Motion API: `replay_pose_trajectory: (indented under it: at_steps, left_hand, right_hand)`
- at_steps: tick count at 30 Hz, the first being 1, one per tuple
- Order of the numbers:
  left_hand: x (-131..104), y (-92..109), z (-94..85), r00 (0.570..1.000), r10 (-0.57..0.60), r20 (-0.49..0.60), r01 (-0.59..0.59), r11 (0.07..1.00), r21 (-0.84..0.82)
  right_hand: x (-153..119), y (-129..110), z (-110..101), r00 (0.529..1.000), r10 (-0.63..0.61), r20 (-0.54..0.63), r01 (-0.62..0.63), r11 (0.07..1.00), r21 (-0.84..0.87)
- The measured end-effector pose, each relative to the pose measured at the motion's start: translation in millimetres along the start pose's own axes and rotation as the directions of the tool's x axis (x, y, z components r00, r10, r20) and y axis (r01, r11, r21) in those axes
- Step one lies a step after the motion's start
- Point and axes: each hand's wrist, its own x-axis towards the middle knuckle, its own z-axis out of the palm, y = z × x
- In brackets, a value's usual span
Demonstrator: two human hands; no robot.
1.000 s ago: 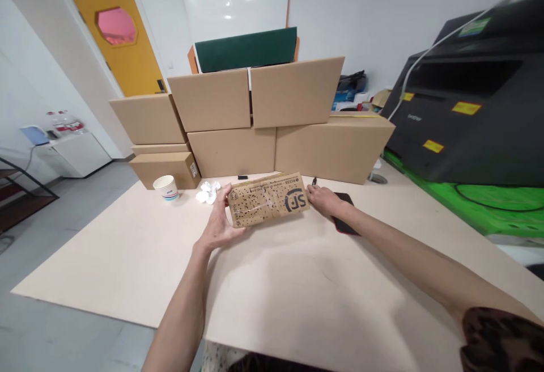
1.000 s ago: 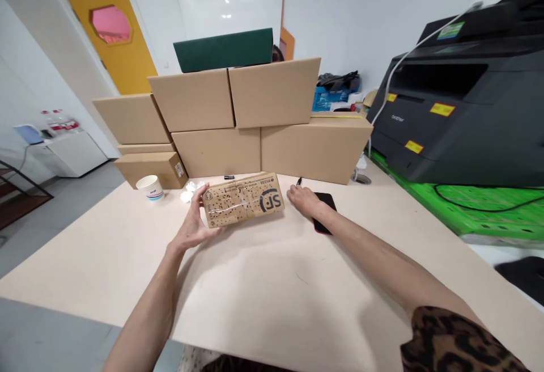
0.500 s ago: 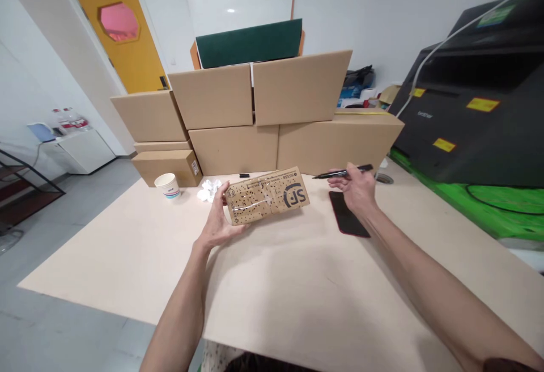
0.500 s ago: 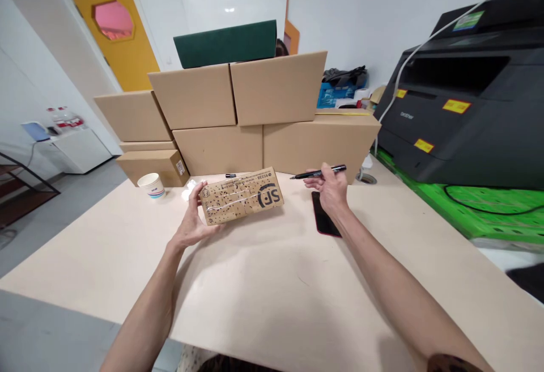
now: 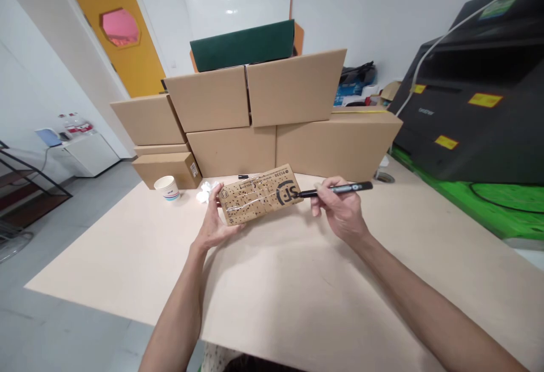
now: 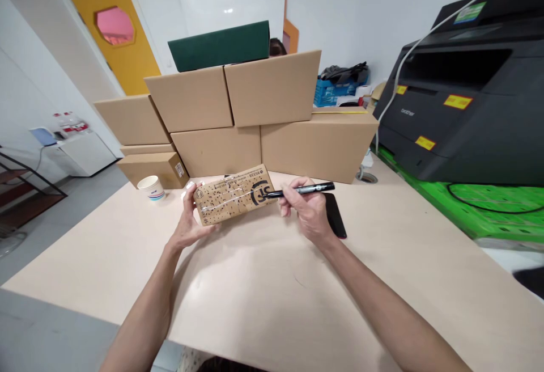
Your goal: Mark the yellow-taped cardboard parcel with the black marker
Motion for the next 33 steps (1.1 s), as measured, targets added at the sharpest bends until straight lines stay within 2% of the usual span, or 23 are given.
replay_pose_trajectory:
  at_steps: [3,5,7,9,12,18,21,27,33]
  left_hand:
    - [0,1,0.4,1.0,0.001,-0.004,-0.001,1.0,0.012]
    - [0,1,0.8,1.0,0.0,-0.001,0.001,1.0,0.018]
    - [1,1,1.2,1.0,0.012,0.005,-0.012,1.0,0.026]
    - [1,1,1.3,0.999,0.035,0.014,-0.035,0.999,0.041]
    - [1,1,1.1,0.997,0.07,0.019,-0.071,0.994,0.08]
    - [1,-1,0.6,0.996,0.089,0.021,-0.091,0.988,0.121]
    - [1,-1,0.1,0.994,0.103,0.024,-0.105,0.987,0.125]
    - [1,2,-0.6,0.992,0.117,0.037,-0.121,0.983,0.141]
    - [1,2,1.8,0.985,0.169,0.035,-0.172,0.971,0.164]
  right_hand:
    - [-11,-2,3,0.991,-0.099,0.086,0.114,0.973,-0.201]
    - [-15,-5,4,0.972,-0.201,0.125,0.235,0.885,-0.402]
    - [-17,-5,6,0.932,-0.314,0.179,0.36,0.758,-0.544]
    - [-18,-3,8,0.881,-0.397,0.257,0.47,0.668,-0.577]
    - [-17,4,10,0.821,-0.444,0.36,0.571,0.62,-0.538]
    - [-15,7,8,0.772,-0.523,0.362,0.625,0.523,-0.579]
    - [-13,7,7,0.755,-0.528,0.388,0.648,0.512,-0.564]
    - [-13,8,7,0.79,-0.517,0.329,0.6,0.546,-0.585]
    - [-14,15,6,0.815,-0.426,0.392,0.579,0.588,-0.565]
